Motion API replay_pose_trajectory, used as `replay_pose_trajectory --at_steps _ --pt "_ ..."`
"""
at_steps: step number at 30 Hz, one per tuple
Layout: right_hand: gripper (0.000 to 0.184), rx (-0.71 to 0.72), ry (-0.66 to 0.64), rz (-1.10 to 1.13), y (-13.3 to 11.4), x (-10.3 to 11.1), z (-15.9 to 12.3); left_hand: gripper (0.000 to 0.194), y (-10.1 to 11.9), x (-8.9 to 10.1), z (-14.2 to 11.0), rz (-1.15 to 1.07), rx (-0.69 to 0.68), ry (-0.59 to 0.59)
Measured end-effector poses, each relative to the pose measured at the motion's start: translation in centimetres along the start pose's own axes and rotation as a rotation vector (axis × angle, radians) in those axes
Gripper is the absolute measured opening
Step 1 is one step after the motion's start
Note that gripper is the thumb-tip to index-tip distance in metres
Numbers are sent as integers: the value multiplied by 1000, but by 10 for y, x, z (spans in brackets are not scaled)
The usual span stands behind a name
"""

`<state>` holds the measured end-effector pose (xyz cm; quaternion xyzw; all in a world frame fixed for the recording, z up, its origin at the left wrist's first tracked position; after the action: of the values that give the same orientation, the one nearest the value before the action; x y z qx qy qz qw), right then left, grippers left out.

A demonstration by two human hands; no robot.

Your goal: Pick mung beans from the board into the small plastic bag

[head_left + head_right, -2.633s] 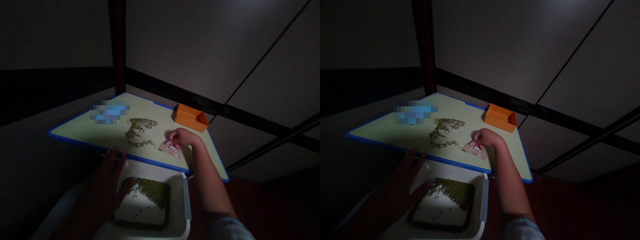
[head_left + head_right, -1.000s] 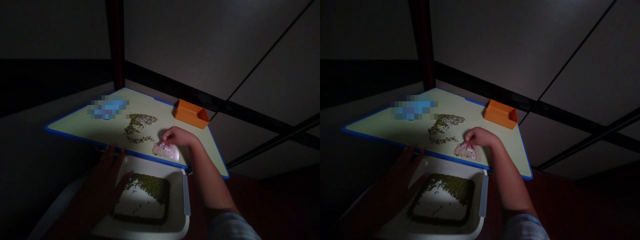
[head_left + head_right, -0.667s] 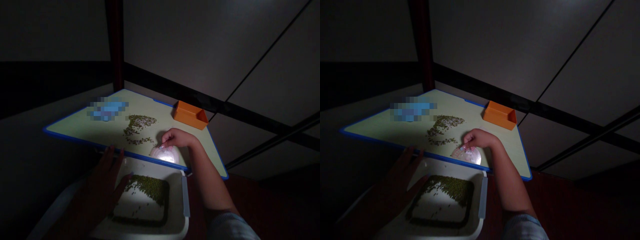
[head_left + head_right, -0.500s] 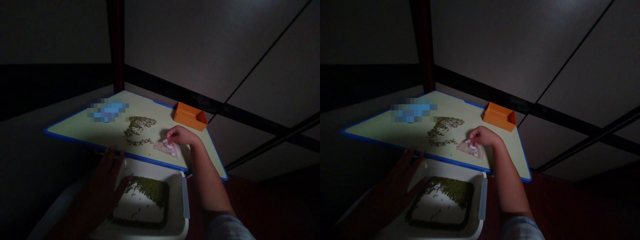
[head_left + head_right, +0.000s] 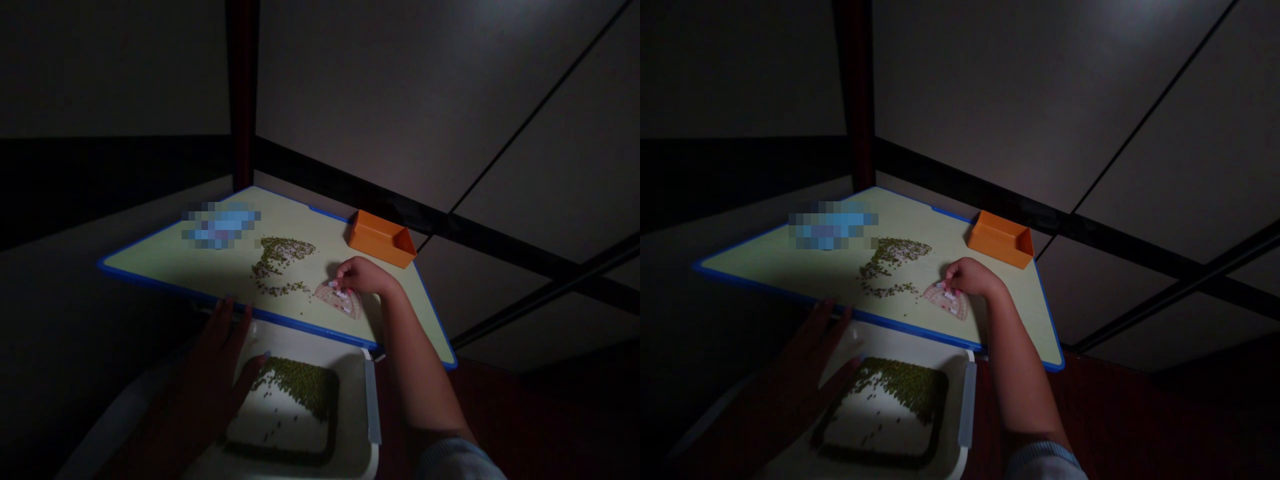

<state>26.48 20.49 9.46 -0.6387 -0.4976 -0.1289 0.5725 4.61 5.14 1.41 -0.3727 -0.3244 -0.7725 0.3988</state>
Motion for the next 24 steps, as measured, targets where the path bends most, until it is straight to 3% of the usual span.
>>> replay_pose_trajectory --at_steps 7,24 --pt "15 2 25 -10 2 0 2 77 0 -2 -2 0 -9 -18" --pt "15 56 -103 94 -9 -9 -3 78 -2 -2 1 -43 43 -65"
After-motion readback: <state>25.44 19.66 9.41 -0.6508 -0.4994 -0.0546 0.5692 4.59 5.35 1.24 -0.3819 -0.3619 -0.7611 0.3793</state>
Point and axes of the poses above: each hand's wrist, its own z-axis towards the middle knuckle, its own x-axis out of the back of the hand, y = z × x, the point moved 8 cm from there along z, towards the middle knuckle, and after that the axes turned 12 degrees about -x, right-handed, at the moved point
